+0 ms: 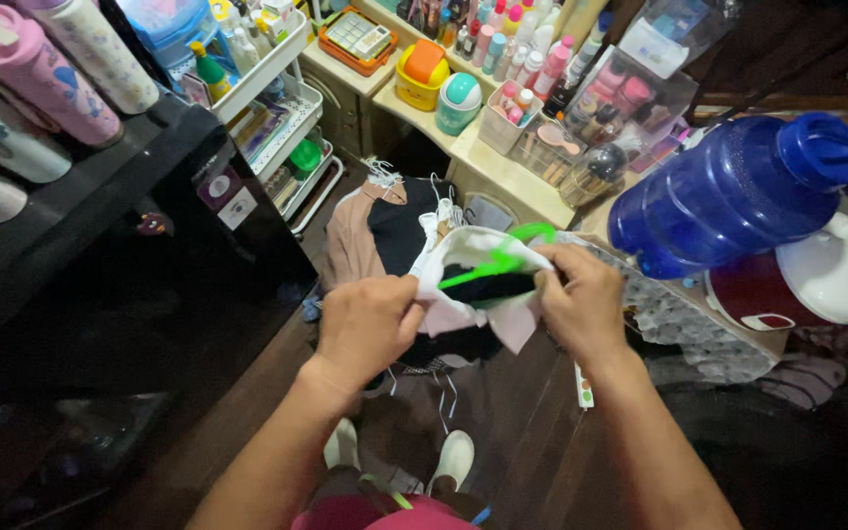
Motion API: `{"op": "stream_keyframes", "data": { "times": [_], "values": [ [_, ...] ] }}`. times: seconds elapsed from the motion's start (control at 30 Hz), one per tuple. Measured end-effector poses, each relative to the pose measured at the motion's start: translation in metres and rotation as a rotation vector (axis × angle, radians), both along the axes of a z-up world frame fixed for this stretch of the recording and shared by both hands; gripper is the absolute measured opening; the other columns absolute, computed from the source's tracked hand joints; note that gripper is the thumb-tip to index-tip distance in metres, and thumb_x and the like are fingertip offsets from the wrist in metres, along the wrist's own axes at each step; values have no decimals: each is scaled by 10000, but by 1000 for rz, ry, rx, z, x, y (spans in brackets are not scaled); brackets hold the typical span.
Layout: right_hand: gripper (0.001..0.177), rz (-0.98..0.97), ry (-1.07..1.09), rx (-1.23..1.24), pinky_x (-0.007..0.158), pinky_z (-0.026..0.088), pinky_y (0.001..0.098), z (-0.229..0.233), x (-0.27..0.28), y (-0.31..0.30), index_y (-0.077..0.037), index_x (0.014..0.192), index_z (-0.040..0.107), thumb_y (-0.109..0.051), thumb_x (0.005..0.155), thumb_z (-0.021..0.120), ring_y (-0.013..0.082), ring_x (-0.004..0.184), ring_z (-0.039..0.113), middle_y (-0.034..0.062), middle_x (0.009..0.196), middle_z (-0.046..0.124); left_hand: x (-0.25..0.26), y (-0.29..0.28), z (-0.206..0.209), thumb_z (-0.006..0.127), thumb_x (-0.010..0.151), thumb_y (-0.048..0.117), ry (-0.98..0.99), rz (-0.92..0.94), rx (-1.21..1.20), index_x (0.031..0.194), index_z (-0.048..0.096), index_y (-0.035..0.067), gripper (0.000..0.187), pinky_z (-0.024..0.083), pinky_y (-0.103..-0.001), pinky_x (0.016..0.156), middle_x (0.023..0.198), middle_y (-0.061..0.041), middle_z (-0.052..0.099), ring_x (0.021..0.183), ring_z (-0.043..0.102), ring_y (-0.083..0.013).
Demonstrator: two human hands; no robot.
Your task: The person picks up several garments from a floor-level pile, places each one onto a hanger, and hangs them in a closet.
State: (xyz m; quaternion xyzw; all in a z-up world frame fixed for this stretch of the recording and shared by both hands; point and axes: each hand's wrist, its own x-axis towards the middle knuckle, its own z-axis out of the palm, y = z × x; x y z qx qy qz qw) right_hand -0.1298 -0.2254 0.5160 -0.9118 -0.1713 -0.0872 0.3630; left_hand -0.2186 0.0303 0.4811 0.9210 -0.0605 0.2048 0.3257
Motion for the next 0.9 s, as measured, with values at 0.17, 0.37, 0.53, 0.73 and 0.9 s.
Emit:
{"op": "stream_keyframes", "data": {
  "times": [0.17, 0.37, 0.53, 0.73, 0.9],
  "values": [
    [387, 58, 11, -266, 806, 547, 422, 20, -11, 23, -121, 1198, 755, -199, 819, 762, 313, 939, 702, 121, 1027, 710, -5, 12, 12, 739, 894, 331, 79, 15, -132, 844, 758, 167, 173, 494, -465, 543, 652, -93, 679, 617, 695, -314],
    [368, 432, -248, -100, 951, 492, 446, 25, 0, 29, -52, 1183, 698, -200, 857, 785, 372, 1109, 635, 147, 1189, 650, -9, 26, 19, 747, 920, 373, 71, 10, -178, 994, 756, 187, 201, 519, -407, 550, 654, -58, 703, 612, 730, -259],
    [116, 477, -44, 49, 904, 531, 372, 10, 6, 29, -52, 1062, 678, -102, 970, 728, 290, 1058, 687, 117, 1163, 701, -15, 39, 32, 751, 906, 353, 110, -106, -144, 1396, 696, 202, 516, 553, -385, 608, 745, -67, 735, 668, 741, -257],
    [172, 442, 2, 52, 751, 537, 359, 11, 2, 41, -57, 1115, 706, -100, 952, 741, 257, 848, 690, 98, 997, 732, -20, 44, 42, 769, 909, 273, -3, -113, -195, 1194, 750, 171, 303, 564, -362, 627, 857, -50, 750, 702, 741, -227],
    [155, 491, -117, -6, 759, 534, 392, 21, 3, 57, -78, 1081, 718, -106, 938, 770, 290, 857, 676, 96, 1029, 758, -14, 43, 45, 795, 904, 225, -67, -108, -130, 1121, 757, 148, 234, 536, -355, 594, 800, -53, 718, 669, 720, -232]
  ]
}}
